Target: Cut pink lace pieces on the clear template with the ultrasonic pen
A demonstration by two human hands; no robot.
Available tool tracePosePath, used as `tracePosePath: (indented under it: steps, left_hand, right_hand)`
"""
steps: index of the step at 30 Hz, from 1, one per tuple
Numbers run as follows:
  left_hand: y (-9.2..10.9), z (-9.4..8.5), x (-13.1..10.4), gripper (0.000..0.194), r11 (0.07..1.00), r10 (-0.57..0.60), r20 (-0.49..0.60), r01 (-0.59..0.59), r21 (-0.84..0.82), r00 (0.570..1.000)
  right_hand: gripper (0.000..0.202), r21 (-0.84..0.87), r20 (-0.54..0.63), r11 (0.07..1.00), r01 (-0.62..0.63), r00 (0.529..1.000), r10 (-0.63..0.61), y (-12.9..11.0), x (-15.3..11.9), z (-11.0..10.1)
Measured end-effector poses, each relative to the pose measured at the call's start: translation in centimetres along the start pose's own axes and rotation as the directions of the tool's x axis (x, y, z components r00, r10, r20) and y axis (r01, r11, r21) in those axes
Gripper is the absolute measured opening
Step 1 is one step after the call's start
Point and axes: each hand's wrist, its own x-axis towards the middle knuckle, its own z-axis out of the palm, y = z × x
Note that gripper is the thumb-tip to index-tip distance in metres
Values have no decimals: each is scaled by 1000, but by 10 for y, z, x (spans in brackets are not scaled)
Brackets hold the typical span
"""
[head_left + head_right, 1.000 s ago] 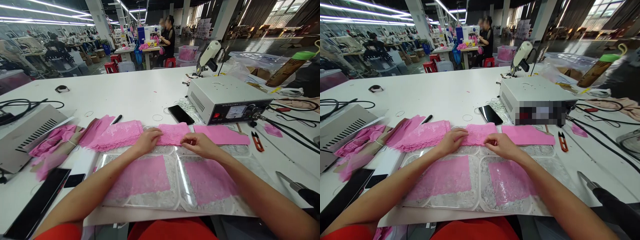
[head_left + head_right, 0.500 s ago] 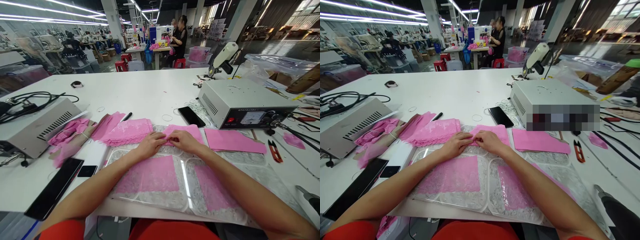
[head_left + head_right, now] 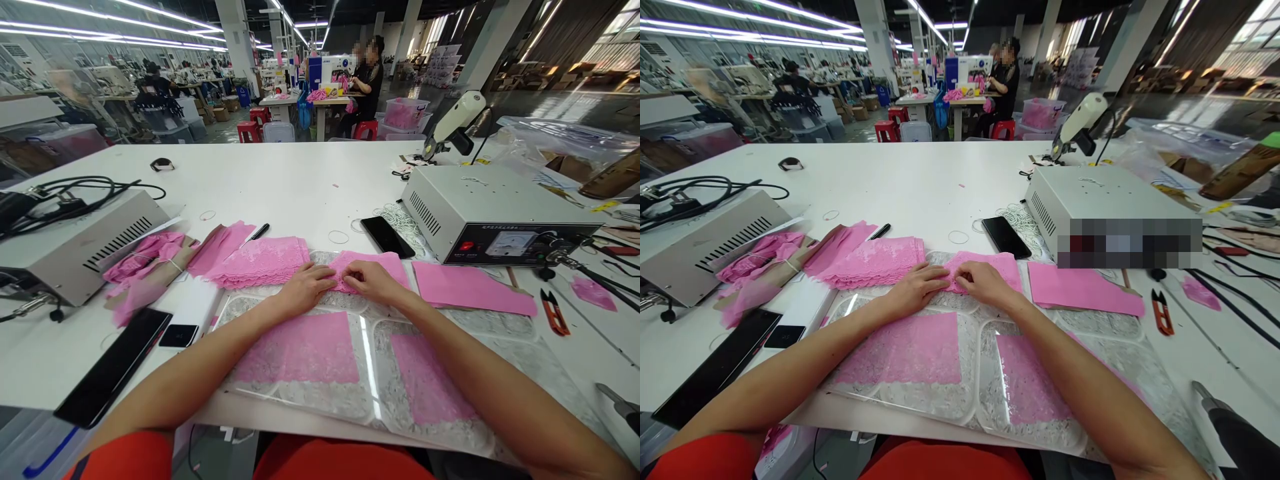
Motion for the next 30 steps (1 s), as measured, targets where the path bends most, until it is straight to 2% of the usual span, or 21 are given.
tracePosePath:
  steps: [8, 15, 20, 23, 25, 28, 30]
  left_hand:
    - [1, 0, 0, 30, 1000, -12, 24, 12, 14, 1000]
    - [3, -2, 1, 28, 999, -18, 36, 17, 31, 999]
    - [6, -4, 1, 27, 999, -22, 42, 20, 49, 999]
    - [6, -5, 1, 27, 998, -21, 39, 18, 56, 999]
    - [6, -5, 1, 26, 999, -15, 30, 14, 53, 999]
    - [5, -7, 1, 26, 999, -3, 2, 3, 36, 1000]
    - [7, -9, 1, 27, 1000, 7, -24, -7, 17, 1000]
  right_hand:
    - [13, -13, -2, 996, -88, 996, 88, -11, 1, 1]
    - [16, 21, 59, 991, -133, 990, 132, -13, 7, -3]
    - [18, 122, 129, 984, -132, 985, 116, -14, 12, -9]
    - [20, 208, 175, 968, -144, 979, 108, -15, 10, -20]
    - [20, 259, 201, 954, -154, 974, 102, -18, -1, -34]
    - [14, 328, 323, 929, -169, 945, 58, -25, -38, -57]
    - [12, 380, 521, 904, -195, 853, -35, -27, -71, -67]
